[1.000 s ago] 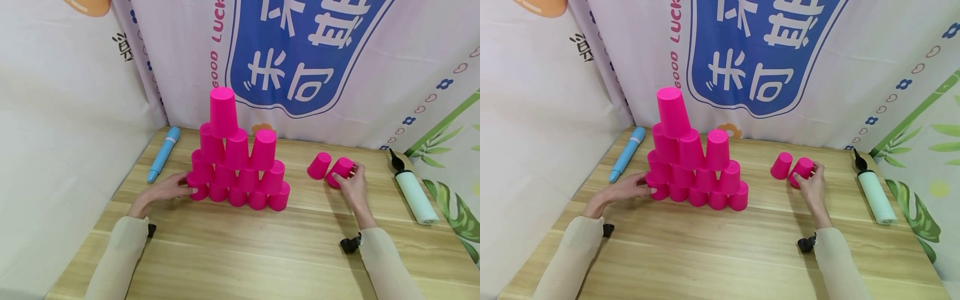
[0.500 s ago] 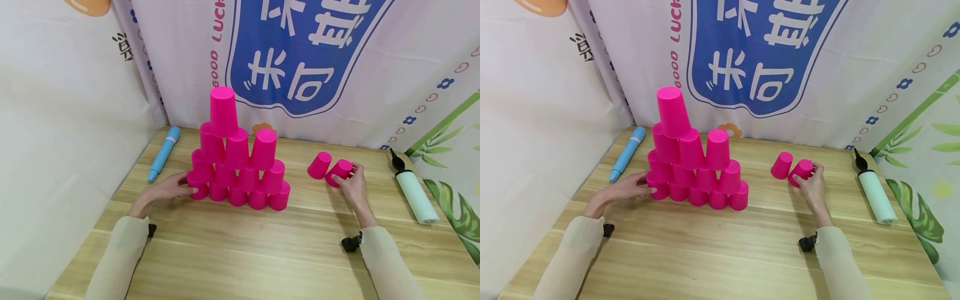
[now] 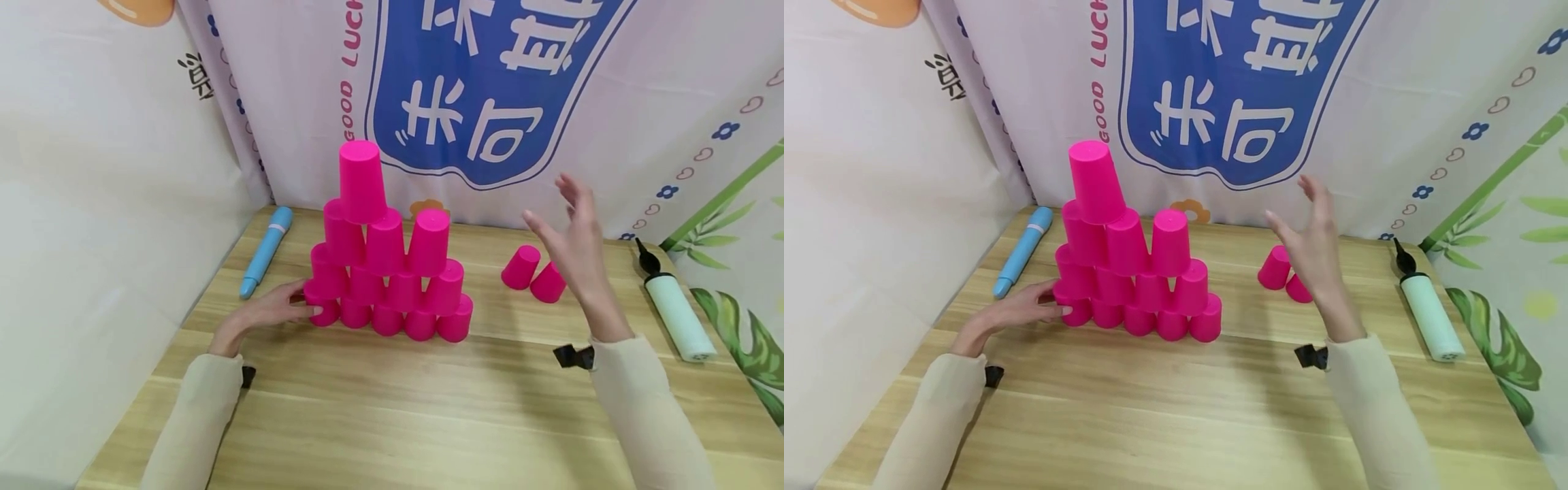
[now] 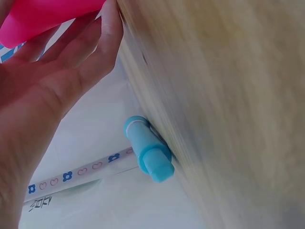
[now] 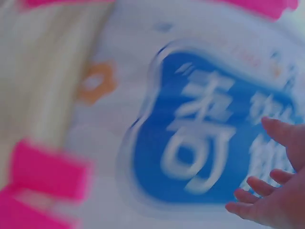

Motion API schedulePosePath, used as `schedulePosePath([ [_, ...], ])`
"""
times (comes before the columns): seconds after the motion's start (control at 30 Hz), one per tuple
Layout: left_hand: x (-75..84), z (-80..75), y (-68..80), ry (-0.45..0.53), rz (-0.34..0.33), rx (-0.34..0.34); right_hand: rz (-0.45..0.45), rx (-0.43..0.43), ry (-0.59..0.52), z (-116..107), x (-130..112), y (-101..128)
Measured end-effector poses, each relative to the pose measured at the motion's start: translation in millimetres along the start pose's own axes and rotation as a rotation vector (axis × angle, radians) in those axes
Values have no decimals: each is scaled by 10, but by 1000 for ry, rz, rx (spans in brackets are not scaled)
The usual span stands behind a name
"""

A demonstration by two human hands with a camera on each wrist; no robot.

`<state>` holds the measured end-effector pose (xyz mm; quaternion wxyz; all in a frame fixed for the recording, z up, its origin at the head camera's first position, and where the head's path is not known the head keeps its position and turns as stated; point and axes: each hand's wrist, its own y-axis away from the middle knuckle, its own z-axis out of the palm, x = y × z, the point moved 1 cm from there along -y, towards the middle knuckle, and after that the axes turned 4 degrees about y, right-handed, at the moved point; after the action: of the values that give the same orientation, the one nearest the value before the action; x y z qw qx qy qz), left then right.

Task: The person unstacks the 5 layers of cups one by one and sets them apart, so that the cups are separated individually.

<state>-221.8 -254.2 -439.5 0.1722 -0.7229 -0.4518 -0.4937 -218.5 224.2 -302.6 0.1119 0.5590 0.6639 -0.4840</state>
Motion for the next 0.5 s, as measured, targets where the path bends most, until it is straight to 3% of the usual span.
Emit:
schedulePosePath([
  [0.13, -26, -10, -24, 21, 4, -3, -113, -77, -109, 165, -600, -166],
  [0.27, -43, -7, -34, 50, 6, -16, -225, -176, -133, 349, -1086, -279],
  [0.5, -31, -10, -28, 39, 3, -14, -292, -403, -166, 672, -1630, -479],
])
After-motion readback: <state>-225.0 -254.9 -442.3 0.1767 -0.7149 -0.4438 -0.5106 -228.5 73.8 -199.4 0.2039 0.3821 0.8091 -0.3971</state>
